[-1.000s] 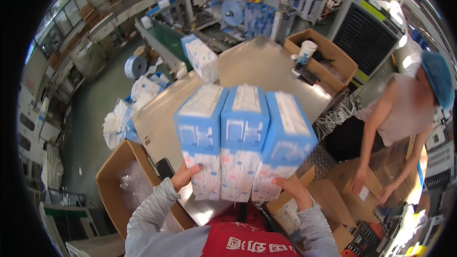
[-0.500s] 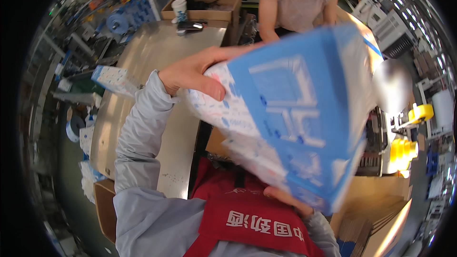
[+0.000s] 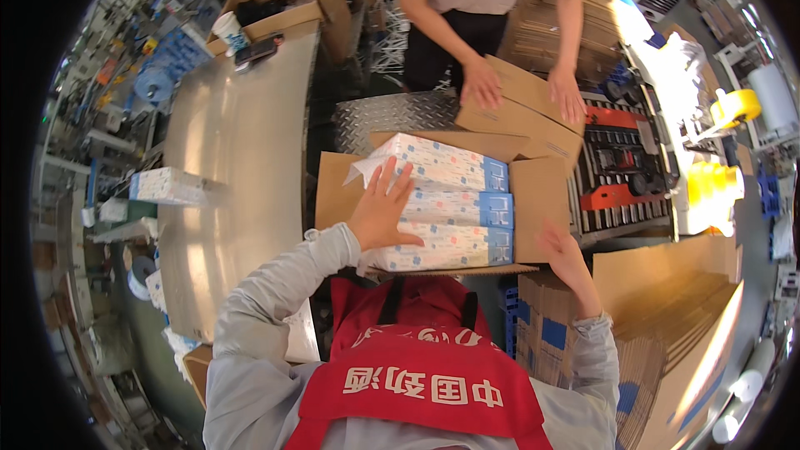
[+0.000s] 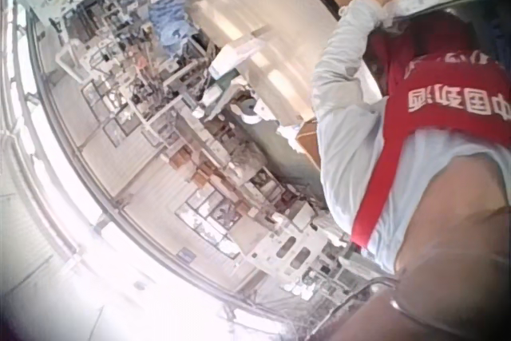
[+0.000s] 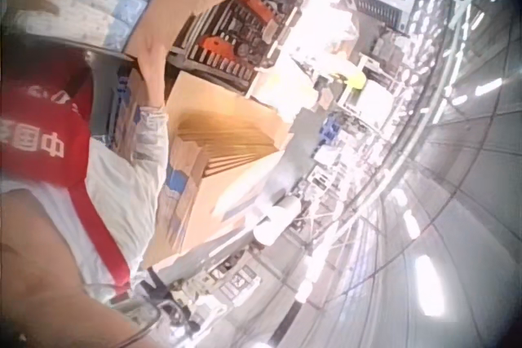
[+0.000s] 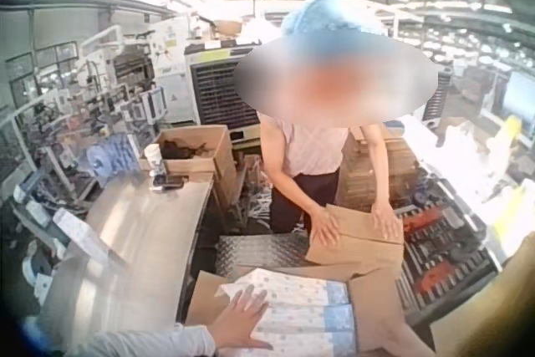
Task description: The person packs cardboard boxes with packages of product by hand, then pushes the filled boxes onto a conveyor belt system and prepares new flat cardboard boxes for packing.
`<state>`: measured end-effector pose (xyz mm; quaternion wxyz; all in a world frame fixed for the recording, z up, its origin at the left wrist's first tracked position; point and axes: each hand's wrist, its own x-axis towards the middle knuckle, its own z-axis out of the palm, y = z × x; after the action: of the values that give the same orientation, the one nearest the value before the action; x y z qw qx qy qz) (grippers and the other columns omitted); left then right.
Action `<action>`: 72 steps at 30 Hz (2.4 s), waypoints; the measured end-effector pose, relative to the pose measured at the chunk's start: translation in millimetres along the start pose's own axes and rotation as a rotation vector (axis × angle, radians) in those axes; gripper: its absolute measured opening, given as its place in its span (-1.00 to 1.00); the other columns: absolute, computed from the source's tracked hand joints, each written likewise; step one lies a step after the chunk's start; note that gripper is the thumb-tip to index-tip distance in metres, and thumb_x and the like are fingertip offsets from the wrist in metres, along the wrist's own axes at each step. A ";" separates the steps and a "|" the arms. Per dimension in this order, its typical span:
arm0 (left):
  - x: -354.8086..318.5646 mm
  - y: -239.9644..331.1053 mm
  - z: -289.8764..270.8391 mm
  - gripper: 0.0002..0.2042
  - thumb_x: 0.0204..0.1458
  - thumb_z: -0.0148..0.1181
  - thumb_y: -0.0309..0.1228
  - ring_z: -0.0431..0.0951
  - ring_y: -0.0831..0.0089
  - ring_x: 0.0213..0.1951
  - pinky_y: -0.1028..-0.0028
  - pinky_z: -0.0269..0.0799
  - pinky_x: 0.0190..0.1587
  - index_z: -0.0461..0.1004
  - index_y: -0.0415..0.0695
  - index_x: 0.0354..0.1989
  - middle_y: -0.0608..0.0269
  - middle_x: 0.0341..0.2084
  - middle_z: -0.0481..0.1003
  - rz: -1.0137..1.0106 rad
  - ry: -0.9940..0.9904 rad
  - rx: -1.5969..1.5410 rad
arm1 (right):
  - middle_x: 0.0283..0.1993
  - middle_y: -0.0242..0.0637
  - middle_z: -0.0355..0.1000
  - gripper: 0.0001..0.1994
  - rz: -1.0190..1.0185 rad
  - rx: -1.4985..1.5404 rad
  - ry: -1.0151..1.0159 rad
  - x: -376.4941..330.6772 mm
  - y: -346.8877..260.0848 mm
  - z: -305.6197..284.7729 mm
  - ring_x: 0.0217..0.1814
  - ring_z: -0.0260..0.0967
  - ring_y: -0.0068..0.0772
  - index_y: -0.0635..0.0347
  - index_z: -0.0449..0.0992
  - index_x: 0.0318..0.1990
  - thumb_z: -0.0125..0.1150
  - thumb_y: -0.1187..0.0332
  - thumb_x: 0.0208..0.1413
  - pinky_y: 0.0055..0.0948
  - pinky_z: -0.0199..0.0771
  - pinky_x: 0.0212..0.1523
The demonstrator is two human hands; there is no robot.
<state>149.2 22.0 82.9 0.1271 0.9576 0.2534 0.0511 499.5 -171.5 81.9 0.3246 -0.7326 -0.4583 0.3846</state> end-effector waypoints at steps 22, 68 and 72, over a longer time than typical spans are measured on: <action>-62.6 11.5 183.5 0.07 -0.47 0.40 0.29 0.49 0.01 0.00 0.25 0.40 0.06 0.30 -0.52 0.02 -0.33 -0.05 0.41 -0.945 -0.279 -0.619 | -0.13 -0.06 0.24 0.04 -0.937 -0.975 -0.127 136.5 -113.0 126.6 -0.01 0.20 0.03 -0.05 0.09 0.37 0.53 0.17 -0.40 -0.07 0.17 -0.02; 70.8 -15.3 122.6 -0.24 0.13 -0.02 0.09 -0.41 -0.06 0.42 -0.08 -0.41 0.36 -0.12 0.02 0.42 -0.10 0.41 -0.33 -0.308 -0.139 0.042 | 0.47 -0.01 -0.19 -0.22 -0.694 -0.575 -0.192 165.0 85.0 40.5 0.52 -0.38 0.13 0.27 0.16 0.30 0.11 -0.12 0.07 0.05 -0.42 0.44; 50.1 -8.4 132.6 -0.31 0.11 0.09 -0.02 -0.26 -0.05 0.41 -0.08 -0.34 0.35 0.04 0.05 0.38 -0.05 0.40 -0.21 -0.358 -0.034 0.123 | 0.42 0.13 -0.09 -0.21 -0.837 -0.704 -0.085 180.9 63.2 -5.6 0.49 -0.23 0.12 0.33 0.23 0.23 0.31 -0.03 -0.06 0.02 -0.22 0.41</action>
<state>210.3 25.2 -45.3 0.0798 0.9040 0.4200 -0.0038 582.4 -28.8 -15.8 0.1663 -0.5359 -0.8243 0.0751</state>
